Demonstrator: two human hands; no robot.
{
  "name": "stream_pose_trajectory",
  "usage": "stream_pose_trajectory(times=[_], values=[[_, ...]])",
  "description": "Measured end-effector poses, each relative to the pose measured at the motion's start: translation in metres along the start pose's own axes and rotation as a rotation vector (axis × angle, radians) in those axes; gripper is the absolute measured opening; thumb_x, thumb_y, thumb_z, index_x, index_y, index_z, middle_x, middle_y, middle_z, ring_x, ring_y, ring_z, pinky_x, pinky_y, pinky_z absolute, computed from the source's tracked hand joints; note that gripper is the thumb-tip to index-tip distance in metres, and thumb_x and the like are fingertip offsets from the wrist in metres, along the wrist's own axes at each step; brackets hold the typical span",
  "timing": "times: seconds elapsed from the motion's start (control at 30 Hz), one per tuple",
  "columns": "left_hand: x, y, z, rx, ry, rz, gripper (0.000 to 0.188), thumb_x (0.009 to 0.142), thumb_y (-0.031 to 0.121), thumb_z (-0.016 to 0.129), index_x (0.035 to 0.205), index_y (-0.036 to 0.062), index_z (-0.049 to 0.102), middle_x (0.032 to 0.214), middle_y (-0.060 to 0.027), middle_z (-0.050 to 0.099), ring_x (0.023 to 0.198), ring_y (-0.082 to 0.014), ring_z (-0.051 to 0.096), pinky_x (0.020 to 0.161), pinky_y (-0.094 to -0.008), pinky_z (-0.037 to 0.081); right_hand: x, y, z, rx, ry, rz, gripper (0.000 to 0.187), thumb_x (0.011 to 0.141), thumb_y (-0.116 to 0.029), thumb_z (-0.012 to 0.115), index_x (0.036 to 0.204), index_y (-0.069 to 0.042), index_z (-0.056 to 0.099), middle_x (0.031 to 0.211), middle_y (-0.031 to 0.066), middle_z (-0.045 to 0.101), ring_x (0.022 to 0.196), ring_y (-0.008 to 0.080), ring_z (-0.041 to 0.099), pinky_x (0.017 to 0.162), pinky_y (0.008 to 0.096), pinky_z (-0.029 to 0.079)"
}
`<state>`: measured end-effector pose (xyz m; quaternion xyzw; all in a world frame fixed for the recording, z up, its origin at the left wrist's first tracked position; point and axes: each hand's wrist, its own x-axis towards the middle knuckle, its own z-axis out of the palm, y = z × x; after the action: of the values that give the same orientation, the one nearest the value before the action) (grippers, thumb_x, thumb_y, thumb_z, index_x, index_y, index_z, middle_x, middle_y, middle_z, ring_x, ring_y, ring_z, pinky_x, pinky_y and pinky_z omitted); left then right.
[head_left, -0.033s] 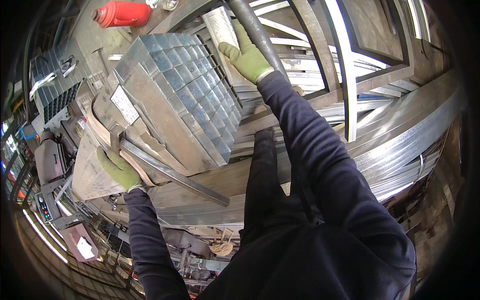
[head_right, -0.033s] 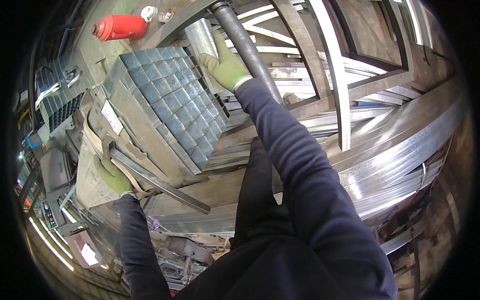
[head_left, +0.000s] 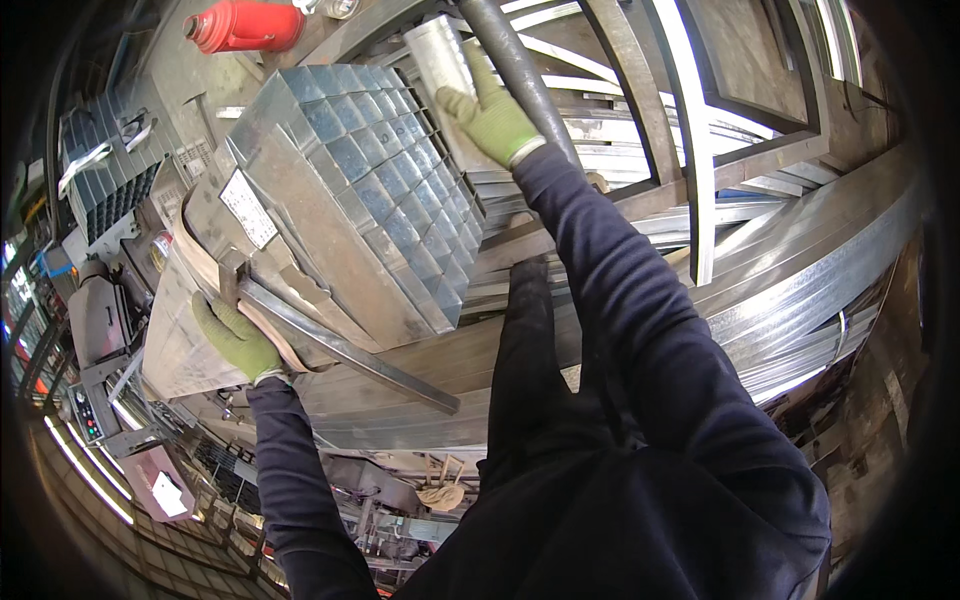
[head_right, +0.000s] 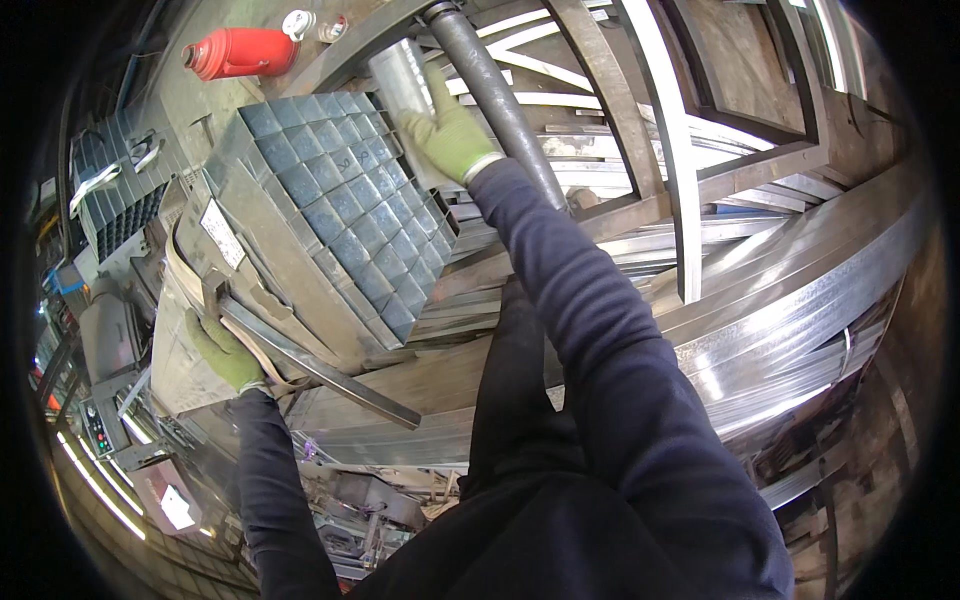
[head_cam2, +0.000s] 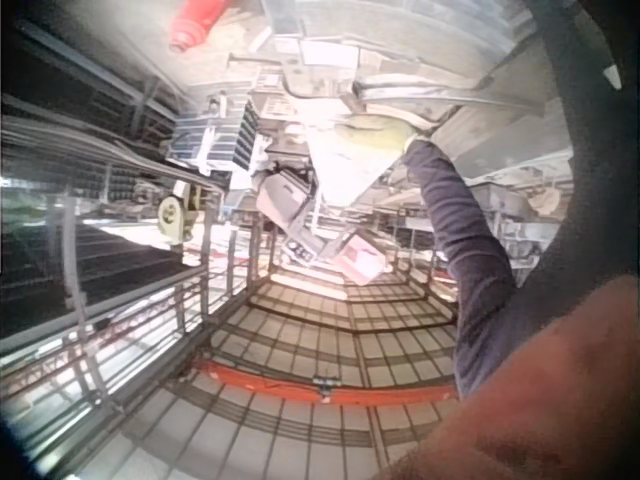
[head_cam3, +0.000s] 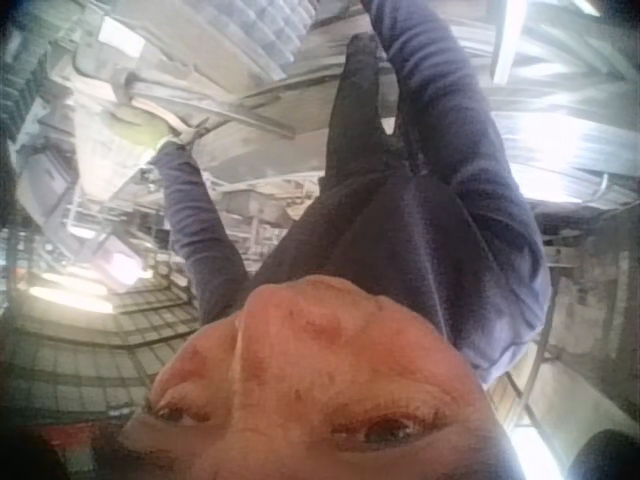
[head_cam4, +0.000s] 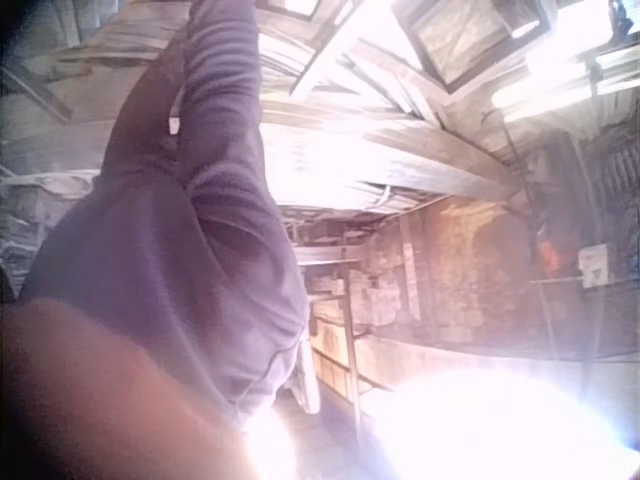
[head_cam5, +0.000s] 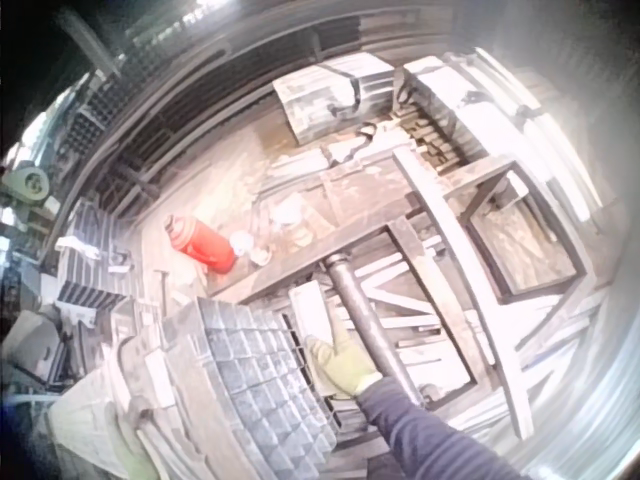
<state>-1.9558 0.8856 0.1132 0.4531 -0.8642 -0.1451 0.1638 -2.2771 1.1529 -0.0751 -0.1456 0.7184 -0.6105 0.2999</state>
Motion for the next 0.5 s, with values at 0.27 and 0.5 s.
stream_pose_trajectory(times=[0.27, 0.5], values=[[-0.002, 0.009, 0.003, -0.185, -0.086, -0.048, 0.058, 0.116, 0.030, 0.039, 0.158, -0.0089, 0.027, 0.146, -0.0233, 0.061, 0.135, -0.0281, 0.057, 0.117, -0.0368, 0.041, 0.006, 0.016, -0.008, -0.073, 0.042, 0.125, 0.091, 0.101, -0.045, 0.066, 0.168, -0.008, 0.017, 0.141, 0.0366, 0.059, 0.131, 0.0447, 0.060, 0.110, 0.0400, 0.048], [-0.002, 0.009, 0.003, -0.151, -0.066, -0.044, 0.058, 0.116, 0.030, 0.039, 0.158, -0.0092, 0.029, 0.146, -0.0221, 0.061, 0.134, -0.0272, 0.058, 0.117, -0.0364, 0.041, 0.007, 0.033, -0.003, -0.086, -0.118, 0.033, 0.086, 0.101, -0.044, 0.065, 0.166, -0.006, 0.023, 0.143, 0.0377, 0.056, 0.137, 0.0460, 0.056, 0.114, 0.0415, 0.045]])
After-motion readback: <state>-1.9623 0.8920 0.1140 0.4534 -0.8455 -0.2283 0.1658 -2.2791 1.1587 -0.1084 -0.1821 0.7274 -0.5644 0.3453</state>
